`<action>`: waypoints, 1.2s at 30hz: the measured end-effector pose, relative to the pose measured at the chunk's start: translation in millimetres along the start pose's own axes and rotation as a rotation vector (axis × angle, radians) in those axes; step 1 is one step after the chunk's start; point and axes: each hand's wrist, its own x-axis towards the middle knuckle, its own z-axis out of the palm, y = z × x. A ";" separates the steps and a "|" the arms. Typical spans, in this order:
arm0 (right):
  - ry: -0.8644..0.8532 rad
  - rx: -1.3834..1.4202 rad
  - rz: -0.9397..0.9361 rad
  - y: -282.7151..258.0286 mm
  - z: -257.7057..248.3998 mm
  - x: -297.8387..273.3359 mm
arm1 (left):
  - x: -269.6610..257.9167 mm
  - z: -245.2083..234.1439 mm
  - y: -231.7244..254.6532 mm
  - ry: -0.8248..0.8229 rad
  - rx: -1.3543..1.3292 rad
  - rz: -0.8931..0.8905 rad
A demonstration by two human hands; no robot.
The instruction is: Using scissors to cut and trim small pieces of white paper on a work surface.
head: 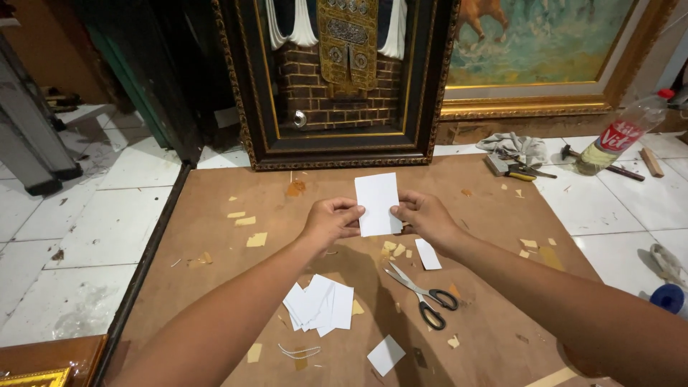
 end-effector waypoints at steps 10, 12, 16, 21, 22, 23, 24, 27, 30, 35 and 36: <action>0.025 -0.092 0.050 -0.6 -1.0 -11.5 | -2.8 3.5 -6.7 0.041 0.007 -0.033; 0.029 -0.143 0.104 19.5 -12.2 -7.2 | 4.4 0.9 -14.1 0.041 -0.005 -0.034; -0.123 -1.076 0.196 151.5 -81.8 28.0 | 1.6 -1.4 -17.9 0.074 -0.005 -0.055; -0.330 -1.476 0.401 118.6 -49.8 -80.6 | 10.2 -1.9 -37.4 0.084 -0.012 -0.076; -0.366 -1.491 0.413 110.5 -45.9 -95.5 | 13.9 -3.1 -43.6 0.083 -0.010 -0.075; -0.369 -1.491 0.416 109.8 -48.6 -97.1 | 15.6 -2.9 -45.5 0.083 -0.012 -0.079; -0.353 -1.435 0.372 107.9 -51.7 -96.7 | 18.2 -2.8 -46.0 0.087 -0.002 -0.073; -0.307 -1.367 0.299 117.3 -63.3 -89.6 | 19.6 -1.8 -45.5 0.094 0.007 -0.059; -0.325 -1.437 0.241 117.8 -58.6 -85.0 | 24.7 -3.3 -44.8 0.113 0.002 -0.048; -0.379 -1.400 0.311 134.1 -59.1 -66.6 | 32.0 -12.6 -44.7 0.106 -0.025 -0.056; -0.321 -1.234 0.328 150.6 -62.8 -57.6 | 30.8 -14.6 -41.8 0.117 -0.019 -0.046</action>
